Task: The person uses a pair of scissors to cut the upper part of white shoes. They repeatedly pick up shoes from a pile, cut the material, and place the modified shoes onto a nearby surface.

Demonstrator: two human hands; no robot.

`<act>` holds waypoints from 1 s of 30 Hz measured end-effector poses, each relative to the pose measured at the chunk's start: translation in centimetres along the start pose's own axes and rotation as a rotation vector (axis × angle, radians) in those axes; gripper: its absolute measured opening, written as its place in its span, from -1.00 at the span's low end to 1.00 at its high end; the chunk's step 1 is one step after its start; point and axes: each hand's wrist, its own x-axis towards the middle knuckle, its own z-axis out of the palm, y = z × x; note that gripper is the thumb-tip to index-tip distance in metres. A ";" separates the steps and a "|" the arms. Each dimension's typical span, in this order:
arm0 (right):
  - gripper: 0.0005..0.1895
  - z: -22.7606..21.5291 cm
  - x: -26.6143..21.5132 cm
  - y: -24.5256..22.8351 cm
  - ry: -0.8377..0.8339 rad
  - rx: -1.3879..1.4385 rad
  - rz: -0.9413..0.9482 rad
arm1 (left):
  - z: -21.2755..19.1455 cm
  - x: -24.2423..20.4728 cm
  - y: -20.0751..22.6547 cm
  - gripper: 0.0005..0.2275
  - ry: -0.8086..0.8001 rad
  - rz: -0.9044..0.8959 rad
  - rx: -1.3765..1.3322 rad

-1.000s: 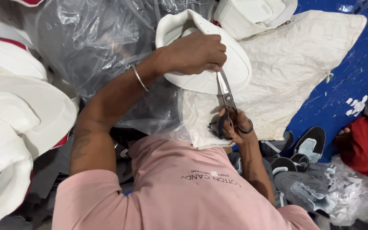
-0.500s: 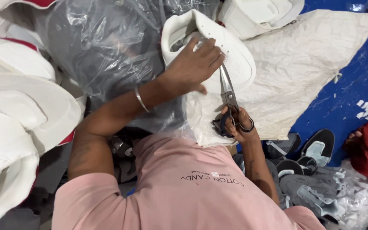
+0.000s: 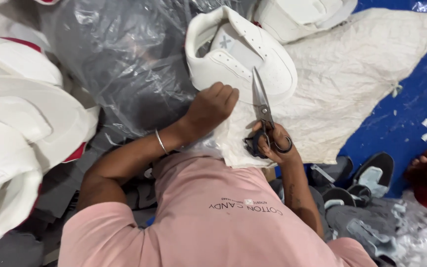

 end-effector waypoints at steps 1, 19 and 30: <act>-0.26 0.1 -0.2 0.1 0.003 0.012 0.012 | 0.5 -0.3 0.1 -0.93 0.012 -0.001 0.022; -0.24 3.2 -2.8 -4.5 0.048 -0.385 0.213 | 1.8 -0.4 -0.7 -0.91 0.106 0.001 -0.005; -0.29 3.8 -1.3 -5.1 -0.051 -0.476 0.232 | 0.7 1.1 -0.8 -0.85 0.119 -0.209 -0.258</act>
